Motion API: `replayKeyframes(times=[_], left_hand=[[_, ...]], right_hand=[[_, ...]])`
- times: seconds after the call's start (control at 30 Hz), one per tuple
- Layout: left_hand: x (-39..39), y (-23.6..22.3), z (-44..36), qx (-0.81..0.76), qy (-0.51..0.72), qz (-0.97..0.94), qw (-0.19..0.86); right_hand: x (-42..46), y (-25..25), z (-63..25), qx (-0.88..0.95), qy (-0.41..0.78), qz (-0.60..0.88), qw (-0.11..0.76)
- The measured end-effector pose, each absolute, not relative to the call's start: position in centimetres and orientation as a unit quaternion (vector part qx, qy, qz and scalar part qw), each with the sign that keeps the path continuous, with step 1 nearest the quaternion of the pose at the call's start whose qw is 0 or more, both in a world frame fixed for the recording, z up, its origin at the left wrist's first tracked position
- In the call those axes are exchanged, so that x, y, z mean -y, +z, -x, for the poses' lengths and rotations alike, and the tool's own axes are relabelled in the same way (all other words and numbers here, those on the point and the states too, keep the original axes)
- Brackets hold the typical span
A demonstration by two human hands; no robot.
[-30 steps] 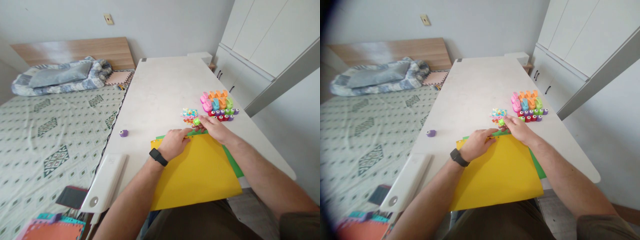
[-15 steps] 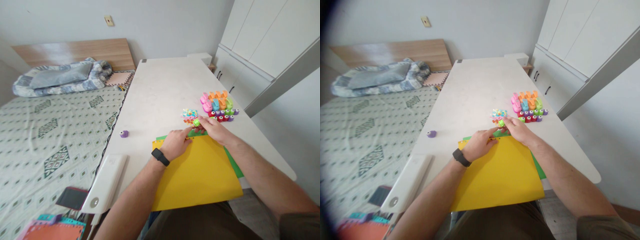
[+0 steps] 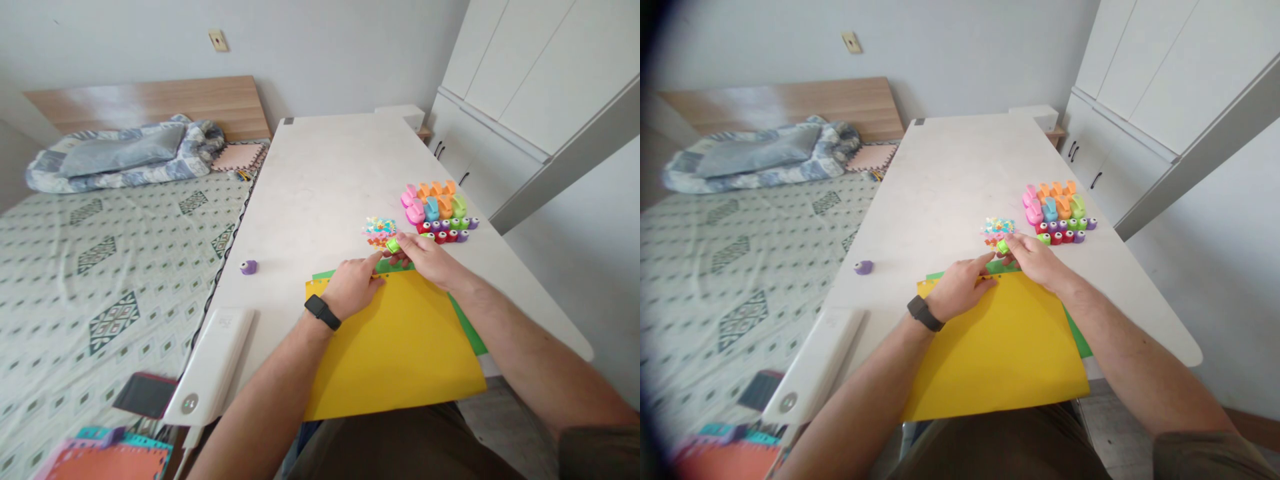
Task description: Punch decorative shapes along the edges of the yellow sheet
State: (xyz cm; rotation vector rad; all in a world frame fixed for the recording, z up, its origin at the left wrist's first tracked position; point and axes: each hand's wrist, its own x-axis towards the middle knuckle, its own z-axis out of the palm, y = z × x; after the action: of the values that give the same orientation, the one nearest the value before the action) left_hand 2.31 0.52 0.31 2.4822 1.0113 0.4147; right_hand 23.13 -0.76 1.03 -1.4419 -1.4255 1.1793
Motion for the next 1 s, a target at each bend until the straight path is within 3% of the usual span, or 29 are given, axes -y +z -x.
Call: replayKeyframes(times=[0.43,0.83,1.0], left_hand=[[-0.6,-0.2,-2.1,-0.365,0.154,-0.894,0.211],[-0.6,-0.4,-2.0,-0.361,0.153,-0.897,0.203],[-0.6,-0.3,-1.9,-0.362,0.149,-0.899,0.196]], right_hand=[[0.2,0.8,-24.6,0.566,0.357,0.59,0.451],[0.5,2.1,-26.3,0.511,0.401,0.564,0.509],[1.5,2.6,-30.0,0.508,0.357,0.581,0.527]])
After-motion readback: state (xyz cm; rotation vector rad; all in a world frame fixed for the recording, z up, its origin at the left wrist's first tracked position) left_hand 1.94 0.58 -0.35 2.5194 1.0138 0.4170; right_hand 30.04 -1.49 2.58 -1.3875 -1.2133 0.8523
